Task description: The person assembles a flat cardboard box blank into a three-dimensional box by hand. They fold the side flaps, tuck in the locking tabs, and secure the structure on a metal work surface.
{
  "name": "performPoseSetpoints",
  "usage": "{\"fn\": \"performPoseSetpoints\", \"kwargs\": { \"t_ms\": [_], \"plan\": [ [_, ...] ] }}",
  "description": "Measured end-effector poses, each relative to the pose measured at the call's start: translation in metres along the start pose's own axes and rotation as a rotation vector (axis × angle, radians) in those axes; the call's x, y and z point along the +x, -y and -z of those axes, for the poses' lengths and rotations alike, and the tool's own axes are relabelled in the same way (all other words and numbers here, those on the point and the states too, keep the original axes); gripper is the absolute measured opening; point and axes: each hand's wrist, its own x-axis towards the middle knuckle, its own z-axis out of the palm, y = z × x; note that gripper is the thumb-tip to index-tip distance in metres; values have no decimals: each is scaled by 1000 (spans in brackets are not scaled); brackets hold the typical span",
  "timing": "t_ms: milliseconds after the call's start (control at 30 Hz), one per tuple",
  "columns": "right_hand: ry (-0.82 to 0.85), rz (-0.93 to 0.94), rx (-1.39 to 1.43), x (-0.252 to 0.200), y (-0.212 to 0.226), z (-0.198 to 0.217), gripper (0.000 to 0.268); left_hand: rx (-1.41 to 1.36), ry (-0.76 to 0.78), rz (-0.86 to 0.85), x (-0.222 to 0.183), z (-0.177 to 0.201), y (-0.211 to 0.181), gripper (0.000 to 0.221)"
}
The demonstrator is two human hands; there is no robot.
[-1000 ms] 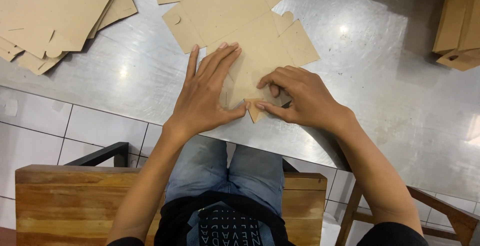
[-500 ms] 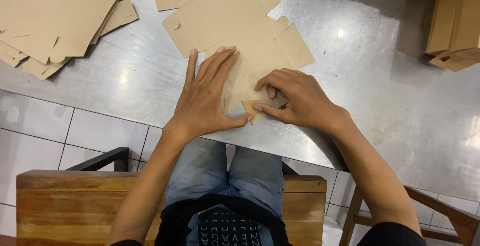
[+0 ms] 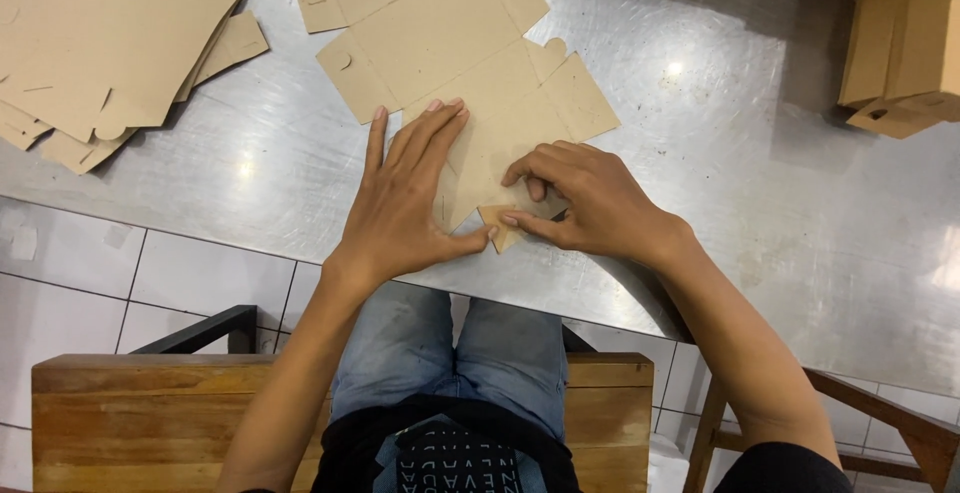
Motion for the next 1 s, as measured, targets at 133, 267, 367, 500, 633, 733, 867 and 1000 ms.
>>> {"fn": "performPoseSetpoints", "kwargs": {
  "t_ms": [133,267,367,500,633,733,867,1000],
  "plan": [
    [-17,8,10,0,3,2,30,-18,9,18,1,0,-1,104],
    [-21,18,9,0,2,1,29,5,-33,7,1,-1,-1,96],
    [-16,14,8,0,2,1,29,15,-27,3,1,-1,-1,100],
    [-4,5,7,-1,1,1,29,23,-17,-9,0,0,-1,111],
    [-7,4,11,0,0,1,30,28,-11,-19,0,1,-2,115],
    [-4,20,5,0,0,1,30,46,-3,-27,0,1,-3,118],
    [-2,5,9,0,0,1,30,59,27,-14,0,2,-4,124],
    [-3,11,8,-1,-1,0,30,50,44,-15,0,4,-6,121]
  ]
}}
